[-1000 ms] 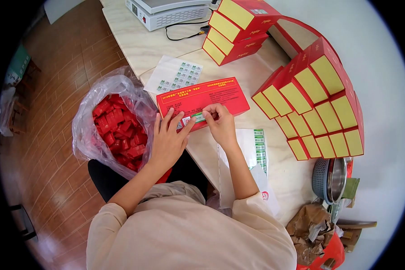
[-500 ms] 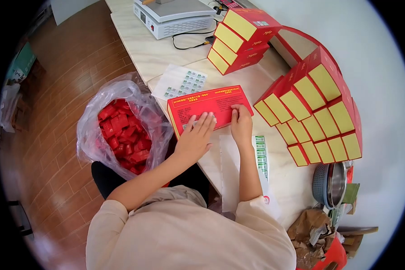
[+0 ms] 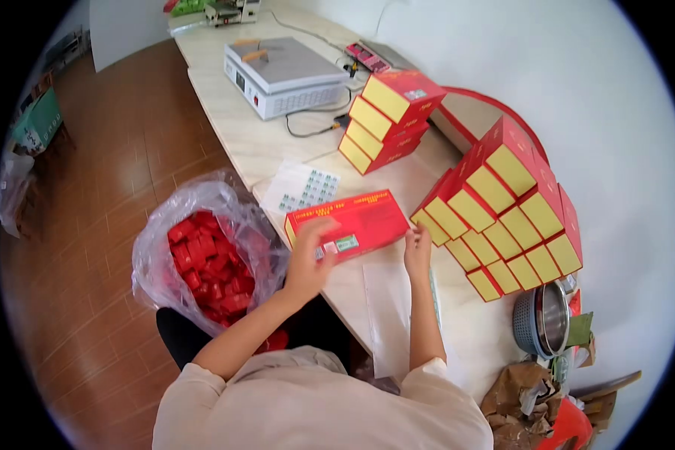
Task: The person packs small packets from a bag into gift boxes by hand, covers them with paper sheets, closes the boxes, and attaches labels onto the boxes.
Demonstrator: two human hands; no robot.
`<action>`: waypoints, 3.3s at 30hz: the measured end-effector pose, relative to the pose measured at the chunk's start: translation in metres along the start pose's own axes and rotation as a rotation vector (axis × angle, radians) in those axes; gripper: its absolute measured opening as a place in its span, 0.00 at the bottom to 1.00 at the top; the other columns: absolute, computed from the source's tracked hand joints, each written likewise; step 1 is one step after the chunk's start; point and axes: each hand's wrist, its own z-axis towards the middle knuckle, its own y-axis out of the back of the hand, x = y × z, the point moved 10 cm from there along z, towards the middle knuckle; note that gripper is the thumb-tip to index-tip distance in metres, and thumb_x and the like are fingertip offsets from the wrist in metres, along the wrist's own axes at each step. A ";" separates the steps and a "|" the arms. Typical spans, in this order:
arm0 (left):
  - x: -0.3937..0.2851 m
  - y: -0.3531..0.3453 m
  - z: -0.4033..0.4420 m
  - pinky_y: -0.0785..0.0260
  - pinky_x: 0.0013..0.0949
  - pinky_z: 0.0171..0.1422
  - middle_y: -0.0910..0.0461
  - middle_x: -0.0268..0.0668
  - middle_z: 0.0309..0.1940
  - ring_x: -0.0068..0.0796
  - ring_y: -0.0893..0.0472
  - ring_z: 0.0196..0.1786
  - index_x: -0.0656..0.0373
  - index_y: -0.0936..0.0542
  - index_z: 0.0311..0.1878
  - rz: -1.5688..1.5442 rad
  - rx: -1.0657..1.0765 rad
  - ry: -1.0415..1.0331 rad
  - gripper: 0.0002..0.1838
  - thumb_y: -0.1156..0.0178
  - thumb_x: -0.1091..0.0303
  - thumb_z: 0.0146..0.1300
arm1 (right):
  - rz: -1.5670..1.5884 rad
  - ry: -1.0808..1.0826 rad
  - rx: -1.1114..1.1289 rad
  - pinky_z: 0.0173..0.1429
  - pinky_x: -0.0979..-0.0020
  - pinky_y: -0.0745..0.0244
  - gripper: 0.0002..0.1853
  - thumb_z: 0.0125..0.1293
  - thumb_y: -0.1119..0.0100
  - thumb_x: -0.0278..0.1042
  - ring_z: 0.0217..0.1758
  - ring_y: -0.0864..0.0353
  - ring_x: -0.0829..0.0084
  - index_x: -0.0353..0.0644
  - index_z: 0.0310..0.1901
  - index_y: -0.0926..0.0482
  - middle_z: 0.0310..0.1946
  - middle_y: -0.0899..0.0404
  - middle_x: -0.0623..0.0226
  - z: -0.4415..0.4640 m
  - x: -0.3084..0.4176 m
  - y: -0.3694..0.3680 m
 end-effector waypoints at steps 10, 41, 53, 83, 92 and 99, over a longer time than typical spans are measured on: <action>0.156 0.016 -0.059 0.51 0.45 0.73 0.36 0.53 0.59 0.49 0.39 0.67 0.67 0.44 0.67 -0.109 -0.175 0.492 0.37 0.39 0.58 0.62 | 0.409 -0.360 0.118 0.57 0.70 0.33 0.24 0.69 0.46 0.41 0.52 0.27 0.70 0.36 0.61 0.34 0.53 0.27 0.62 -0.030 0.008 -0.020; 0.117 -0.071 -0.039 0.47 0.44 0.73 0.36 0.49 0.64 0.41 0.37 0.70 0.60 0.34 0.62 0.041 0.400 0.154 0.24 0.51 0.55 0.71 | 1.192 -0.073 0.006 0.65 0.63 0.34 0.31 0.67 0.42 0.39 0.64 0.33 0.70 0.43 0.67 0.43 0.60 0.33 0.65 0.117 0.178 0.007; 0.080 -0.080 -0.046 0.48 0.45 0.73 0.34 0.46 0.64 0.44 0.36 0.68 0.55 0.27 0.58 0.480 0.578 -0.168 0.24 0.49 0.50 0.65 | 0.674 -0.297 0.073 0.63 0.60 0.40 0.49 0.56 0.40 0.67 0.68 0.38 0.63 0.53 0.73 0.47 0.68 0.39 0.63 0.229 0.129 -0.038; 0.070 -0.071 -0.038 0.42 0.46 0.71 0.28 0.45 0.59 0.44 0.32 0.65 0.55 0.23 0.53 0.392 0.442 -0.157 0.21 0.43 0.57 0.59 | -0.573 -0.145 0.004 0.70 0.48 0.46 0.47 0.55 0.54 0.79 0.70 0.39 0.50 0.50 0.67 0.33 0.65 0.34 0.49 0.316 0.057 0.175; 0.076 -0.072 -0.046 0.46 0.45 0.73 0.31 0.46 0.62 0.43 0.33 0.67 0.57 0.26 0.55 0.411 0.459 -0.195 0.22 0.45 0.56 0.61 | -0.909 -0.566 0.062 0.74 0.50 0.54 0.53 0.45 0.44 0.78 0.77 0.52 0.55 0.55 0.71 0.39 0.72 0.44 0.58 0.272 0.094 0.160; 0.083 -0.076 -0.048 0.51 0.44 0.75 0.33 0.45 0.63 0.41 0.37 0.69 0.57 0.27 0.58 0.425 0.543 -0.152 0.24 0.47 0.53 0.63 | -0.807 -0.406 0.020 0.70 0.44 0.50 0.55 0.42 0.38 0.73 0.74 0.49 0.45 0.51 0.71 0.40 0.71 0.43 0.52 0.286 0.036 0.169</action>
